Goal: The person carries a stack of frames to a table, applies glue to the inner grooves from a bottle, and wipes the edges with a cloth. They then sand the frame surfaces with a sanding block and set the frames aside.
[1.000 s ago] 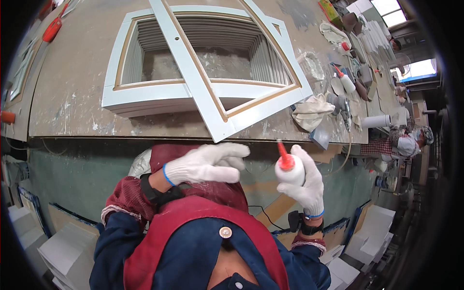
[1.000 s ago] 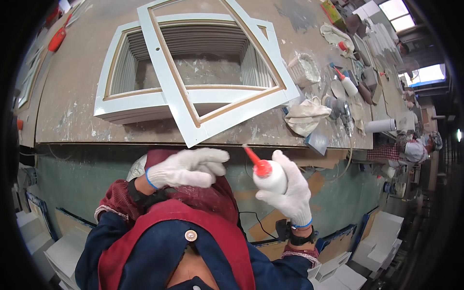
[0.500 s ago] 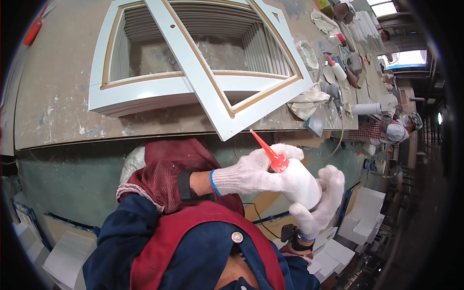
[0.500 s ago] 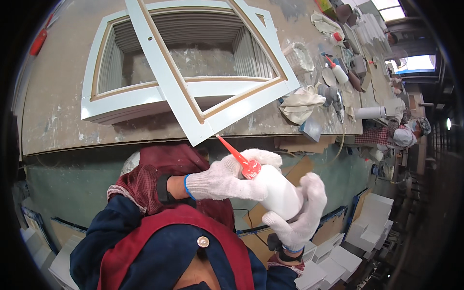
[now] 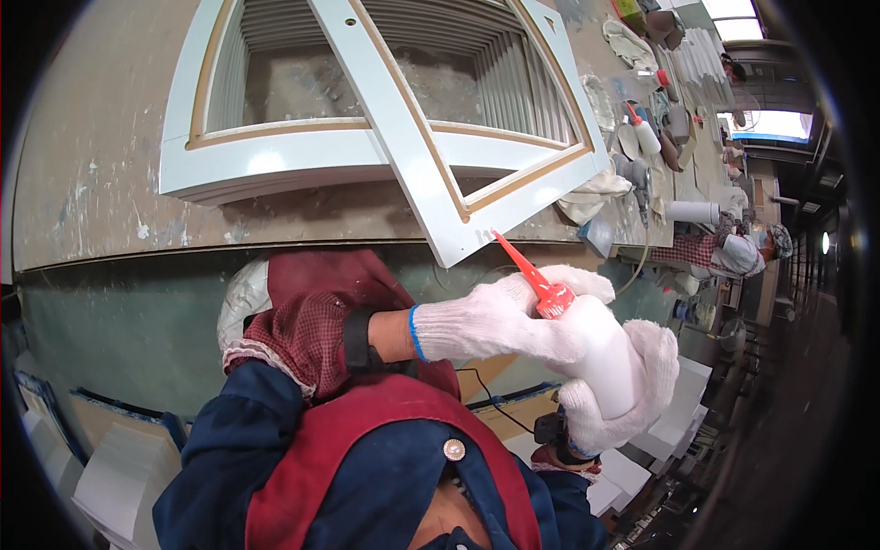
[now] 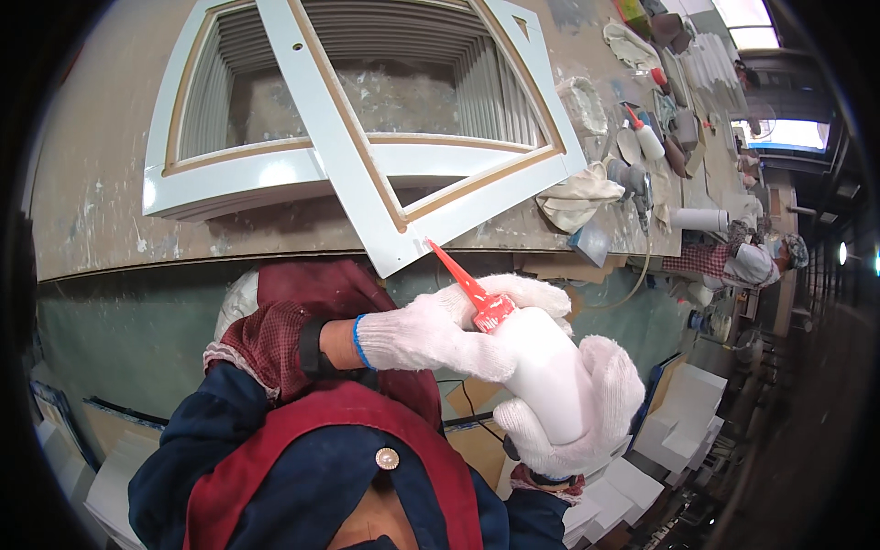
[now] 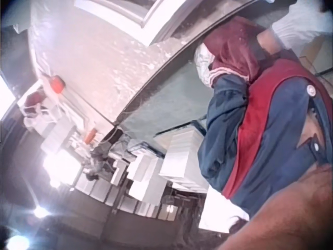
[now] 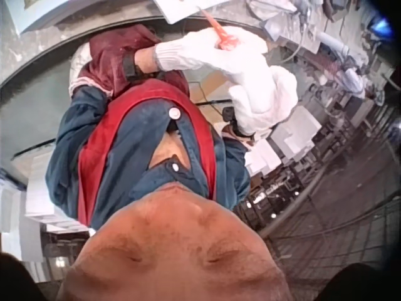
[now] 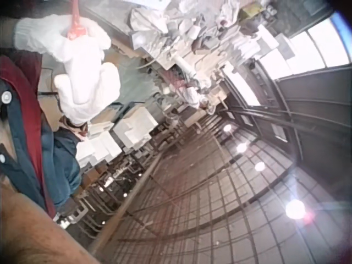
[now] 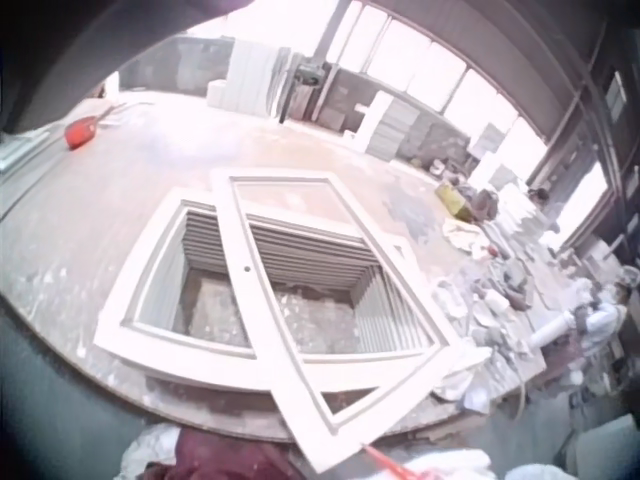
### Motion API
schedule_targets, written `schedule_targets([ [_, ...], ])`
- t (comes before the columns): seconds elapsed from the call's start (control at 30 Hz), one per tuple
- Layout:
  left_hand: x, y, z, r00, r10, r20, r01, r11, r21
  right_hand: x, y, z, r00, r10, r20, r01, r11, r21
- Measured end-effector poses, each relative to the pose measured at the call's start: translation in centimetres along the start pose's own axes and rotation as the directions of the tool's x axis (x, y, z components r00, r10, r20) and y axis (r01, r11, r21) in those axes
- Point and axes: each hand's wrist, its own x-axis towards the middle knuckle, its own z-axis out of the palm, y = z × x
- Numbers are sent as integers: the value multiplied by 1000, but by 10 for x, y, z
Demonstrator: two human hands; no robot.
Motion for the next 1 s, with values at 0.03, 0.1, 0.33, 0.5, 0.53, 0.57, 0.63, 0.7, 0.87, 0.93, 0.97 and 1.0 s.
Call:
schedule_targets([
  [0.03,1,-1,0,1000,22,20,-22,1000,12,1,-1,-5,999,-19,43,20,999,-28],
  [0.1,1,-3,0,998,46,36,-47,999,27,1,-2,-6,995,-39,88,44,998,-51],
  [0.33,-3,-1,-1,999,45,22,-44,998,-32,-1,-2,-3,998,-27,51,27,1000,5],
  [0.5,-4,0,1,999,34,29,-32,998,-60,3,-4,-3,996,-83,31,83,997,0],
  [0.53,-4,0,2,999,37,21,-36,999,-40,4,-6,-5,996,-84,41,85,996,-34],
  [0.57,-4,0,2,999,39,14,-39,999,-19,5,-6,-5,995,-84,51,87,994,-70],
  [0.63,-3,-4,1,999,46,20,-45,998,-42,5,-4,-6,994,-86,64,90,993,-76],
  [0.7,-2,-5,0,998,49,30,-47,997,-67,5,-3,-7,994,-82,74,88,992,-85],
  [0.87,-5,-4,-2,1000,4,16,-2,995,-104,7,1,-4,988,-131,81,132,991,0],
  [0.93,-5,-3,-2,1000,-3,21,6,993,-121,8,1,-5,988,-127,85,128,992,-4],
  [0.97,-5,-2,-1,1000,-9,26,12,990,-140,9,0,-5,988,-124,89,126,992,-9],
  [1.0,-5,-2,-1,1000,-9,25,12,990,-141,9,0,-6,988,-124,90,125,992,-9],
])
